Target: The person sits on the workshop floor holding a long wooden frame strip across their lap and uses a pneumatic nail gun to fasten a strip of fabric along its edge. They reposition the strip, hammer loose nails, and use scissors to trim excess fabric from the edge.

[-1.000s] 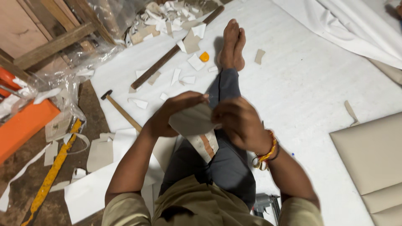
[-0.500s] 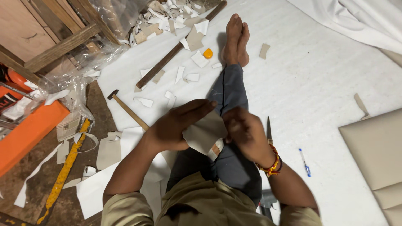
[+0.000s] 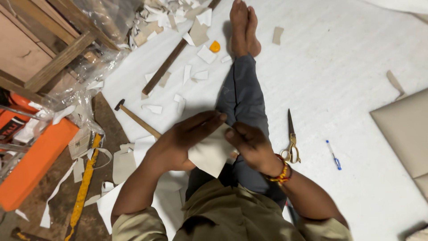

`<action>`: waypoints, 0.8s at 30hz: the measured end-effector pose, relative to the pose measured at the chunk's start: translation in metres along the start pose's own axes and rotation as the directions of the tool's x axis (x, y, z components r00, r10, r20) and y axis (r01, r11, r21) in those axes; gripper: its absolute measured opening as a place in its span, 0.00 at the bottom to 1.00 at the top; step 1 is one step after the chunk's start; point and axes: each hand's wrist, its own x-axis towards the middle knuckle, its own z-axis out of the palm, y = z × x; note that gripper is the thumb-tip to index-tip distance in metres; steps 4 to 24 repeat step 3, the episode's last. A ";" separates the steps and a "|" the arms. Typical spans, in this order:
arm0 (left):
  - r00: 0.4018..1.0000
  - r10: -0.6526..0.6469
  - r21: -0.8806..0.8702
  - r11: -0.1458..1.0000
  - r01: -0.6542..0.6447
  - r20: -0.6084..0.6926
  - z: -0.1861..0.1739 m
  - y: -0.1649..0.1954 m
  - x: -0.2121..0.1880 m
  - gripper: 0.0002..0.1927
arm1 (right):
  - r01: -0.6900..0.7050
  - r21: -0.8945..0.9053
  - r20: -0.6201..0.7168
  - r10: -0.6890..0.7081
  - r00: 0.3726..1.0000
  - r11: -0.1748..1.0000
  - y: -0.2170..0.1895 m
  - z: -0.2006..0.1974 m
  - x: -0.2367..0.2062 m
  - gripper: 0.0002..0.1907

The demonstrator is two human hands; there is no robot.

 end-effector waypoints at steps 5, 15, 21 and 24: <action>0.997 -0.074 -0.047 0.996 0.073 -0.023 0.005 0.004 -0.002 0.47 | -0.025 0.142 -0.017 0.028 0.999 0.990 0.020 0.024 -0.003 0.16; 0.997 -0.074 -0.047 0.996 0.073 -0.023 0.005 0.004 -0.002 0.47 | -0.025 0.142 -0.017 0.028 0.999 0.990 0.020 0.024 -0.003 0.16; 0.997 -0.074 -0.047 0.996 0.073 -0.023 0.005 0.004 -0.002 0.47 | -0.025 0.142 -0.017 0.028 0.999 0.990 0.020 0.024 -0.003 0.16; 0.997 -0.074 -0.047 0.996 0.073 -0.023 0.005 0.004 -0.002 0.47 | -0.025 0.142 -0.017 0.028 0.999 0.990 0.020 0.024 -0.003 0.16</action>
